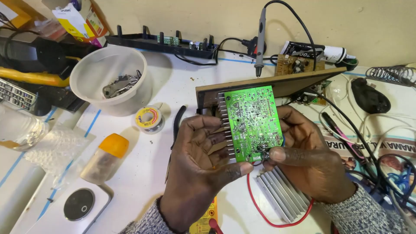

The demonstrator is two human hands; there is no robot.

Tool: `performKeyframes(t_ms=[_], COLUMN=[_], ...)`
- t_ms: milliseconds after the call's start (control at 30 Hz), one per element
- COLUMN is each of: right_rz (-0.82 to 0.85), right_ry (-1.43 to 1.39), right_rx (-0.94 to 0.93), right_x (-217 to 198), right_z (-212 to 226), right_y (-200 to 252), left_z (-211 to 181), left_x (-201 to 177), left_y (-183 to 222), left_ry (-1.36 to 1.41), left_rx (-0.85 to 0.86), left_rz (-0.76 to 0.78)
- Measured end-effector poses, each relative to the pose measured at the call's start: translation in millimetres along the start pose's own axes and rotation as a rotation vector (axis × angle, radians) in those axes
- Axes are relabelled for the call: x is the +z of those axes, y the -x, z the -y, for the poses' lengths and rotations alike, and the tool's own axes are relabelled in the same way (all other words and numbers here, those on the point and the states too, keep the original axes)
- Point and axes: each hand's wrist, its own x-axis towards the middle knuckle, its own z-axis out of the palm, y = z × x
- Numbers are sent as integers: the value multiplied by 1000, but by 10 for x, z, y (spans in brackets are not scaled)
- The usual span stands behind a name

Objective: Troubleshooting and inspecting a circuit board using a multimeter and hand tools on a workbench.

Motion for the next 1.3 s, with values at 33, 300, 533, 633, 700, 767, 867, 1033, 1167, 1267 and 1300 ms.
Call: performKeyframes(t_ms=[33,300,533,633,700,767,867,1033,1167,1267,1300], right_rz=[-1,-27,-96,-66,-105,-159,-235,-213,-223,-252,-266], right_ry=[0,13,250,420,503,573,679,860,784,870,948], right_rx=[0,-3,-212,-274,-241,-257,-280,-464,-442,-475,-496], right_x=[0,4,290,481,568,627,706,672,646,696,715], right_z=[-2,2,337,421,447,447,443,394,329,352,360], right_y=[-2,-24,-113,-187,-229,-256,-327,-532,-683,-693,-686], left_z=[6,100,-253,-377,-291,-370,-415,-464,-397,-444,-465], left_x=[-3,-29,147,178,88,139,152,129,35,-12,-35], left_y=[1,-37,-94,-80,-87,-109,-146,-174,-212,-317,-359], left_ry=[0,49,141,272,341,350,363,61,-754,-911,-950], left_rx=[-1,31,-41,-153,-39,-67,-99,-90,379,681,780], left_rz=[0,-12,-218,-305,-165,-205,-257,-249,-312,-181,-85])
